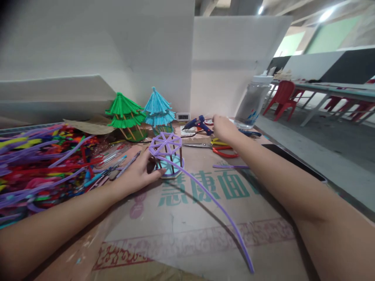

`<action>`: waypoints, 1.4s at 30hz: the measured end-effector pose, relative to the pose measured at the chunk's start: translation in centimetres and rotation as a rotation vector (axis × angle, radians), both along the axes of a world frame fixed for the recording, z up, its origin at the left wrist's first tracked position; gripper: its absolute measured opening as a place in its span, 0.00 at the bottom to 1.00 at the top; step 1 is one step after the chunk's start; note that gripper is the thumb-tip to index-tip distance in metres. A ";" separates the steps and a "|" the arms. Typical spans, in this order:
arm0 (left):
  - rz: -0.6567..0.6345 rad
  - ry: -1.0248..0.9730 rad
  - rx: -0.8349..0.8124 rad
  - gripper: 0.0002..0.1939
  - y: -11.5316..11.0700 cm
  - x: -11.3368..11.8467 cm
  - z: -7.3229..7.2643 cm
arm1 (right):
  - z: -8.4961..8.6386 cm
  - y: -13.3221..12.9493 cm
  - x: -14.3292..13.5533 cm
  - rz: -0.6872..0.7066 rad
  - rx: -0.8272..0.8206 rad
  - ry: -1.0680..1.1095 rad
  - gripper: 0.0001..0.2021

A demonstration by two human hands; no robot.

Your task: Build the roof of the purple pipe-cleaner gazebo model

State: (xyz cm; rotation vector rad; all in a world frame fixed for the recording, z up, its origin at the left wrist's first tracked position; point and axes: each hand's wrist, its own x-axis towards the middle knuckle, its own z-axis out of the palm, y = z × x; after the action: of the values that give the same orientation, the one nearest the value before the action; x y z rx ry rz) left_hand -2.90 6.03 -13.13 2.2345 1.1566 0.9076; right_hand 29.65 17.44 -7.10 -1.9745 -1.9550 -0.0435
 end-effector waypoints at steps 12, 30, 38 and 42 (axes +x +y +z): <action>0.043 0.003 0.052 0.30 0.1 -0.2 -0.3 | 4.5 -17.2 -6.3 0.625 0.119 -0.031 0.19; 0.024 0.001 0.040 0.28 0.0 -0.1 -0.2 | 2.5 -16.1 -7.9 0.605 0.154 -0.006 0.07; 0.021 0.005 0.057 0.28 0.2 0.0 -0.2 | 0.7 -15.1 -7.6 0.640 0.120 0.068 0.03; 0.005 -0.013 0.052 0.28 0.0 0.1 0.0 | 0.7 -14.4 -7.6 0.675 0.117 0.125 0.02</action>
State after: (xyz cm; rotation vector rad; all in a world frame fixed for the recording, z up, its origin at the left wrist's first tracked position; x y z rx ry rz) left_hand -2.83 6.07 -13.11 2.2648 1.1457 0.9633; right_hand 22.08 3.05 -6.40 -1.1355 -2.3591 0.1311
